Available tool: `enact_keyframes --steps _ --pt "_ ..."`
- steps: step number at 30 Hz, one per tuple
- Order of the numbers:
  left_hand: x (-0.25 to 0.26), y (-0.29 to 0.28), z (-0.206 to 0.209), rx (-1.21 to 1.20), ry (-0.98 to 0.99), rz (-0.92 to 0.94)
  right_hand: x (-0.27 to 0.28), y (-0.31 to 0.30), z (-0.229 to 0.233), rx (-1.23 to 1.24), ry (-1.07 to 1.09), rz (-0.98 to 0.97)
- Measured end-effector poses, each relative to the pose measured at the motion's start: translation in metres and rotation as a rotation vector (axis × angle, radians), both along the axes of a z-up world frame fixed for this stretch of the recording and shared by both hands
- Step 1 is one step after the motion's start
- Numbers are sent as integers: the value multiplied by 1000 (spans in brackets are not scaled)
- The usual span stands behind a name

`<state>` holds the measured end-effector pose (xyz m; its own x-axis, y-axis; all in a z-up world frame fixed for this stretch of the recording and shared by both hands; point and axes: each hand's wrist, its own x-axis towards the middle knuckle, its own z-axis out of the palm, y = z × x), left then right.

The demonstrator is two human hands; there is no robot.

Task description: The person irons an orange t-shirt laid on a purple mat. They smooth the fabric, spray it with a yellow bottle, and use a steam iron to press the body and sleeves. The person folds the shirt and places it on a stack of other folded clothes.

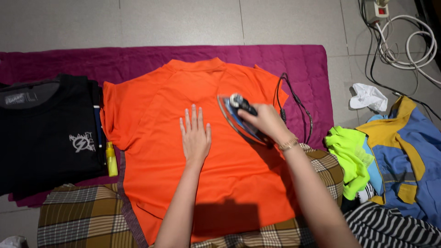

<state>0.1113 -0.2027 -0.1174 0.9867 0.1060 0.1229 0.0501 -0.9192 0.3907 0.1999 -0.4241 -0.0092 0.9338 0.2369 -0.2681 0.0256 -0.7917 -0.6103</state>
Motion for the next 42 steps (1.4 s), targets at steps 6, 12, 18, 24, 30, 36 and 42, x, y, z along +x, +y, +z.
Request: enact_keyframes --steps 6,12,18,24,30,36,42 --pt "0 0 -1 27 6 8 -34 -8 14 -139 -113 0" --pt "0 -1 -3 26 27 11 -9 12 3 -239 -138 -353" --pt "0 -1 -3 56 9 9 -17 -10 7 -68 -68 -126" --pt "0 -1 -4 25 0 6 -38 -24 19 -91 12 120" --pt "-1 0 -7 38 -5 -1 -23 6 0 -213 -234 -134" --pt "-4 15 -8 -67 9 -132 7 30 -7 -97 -184 -251" --pt "-15 54 1 43 44 -99 -12 17 13 -31 -4 174"
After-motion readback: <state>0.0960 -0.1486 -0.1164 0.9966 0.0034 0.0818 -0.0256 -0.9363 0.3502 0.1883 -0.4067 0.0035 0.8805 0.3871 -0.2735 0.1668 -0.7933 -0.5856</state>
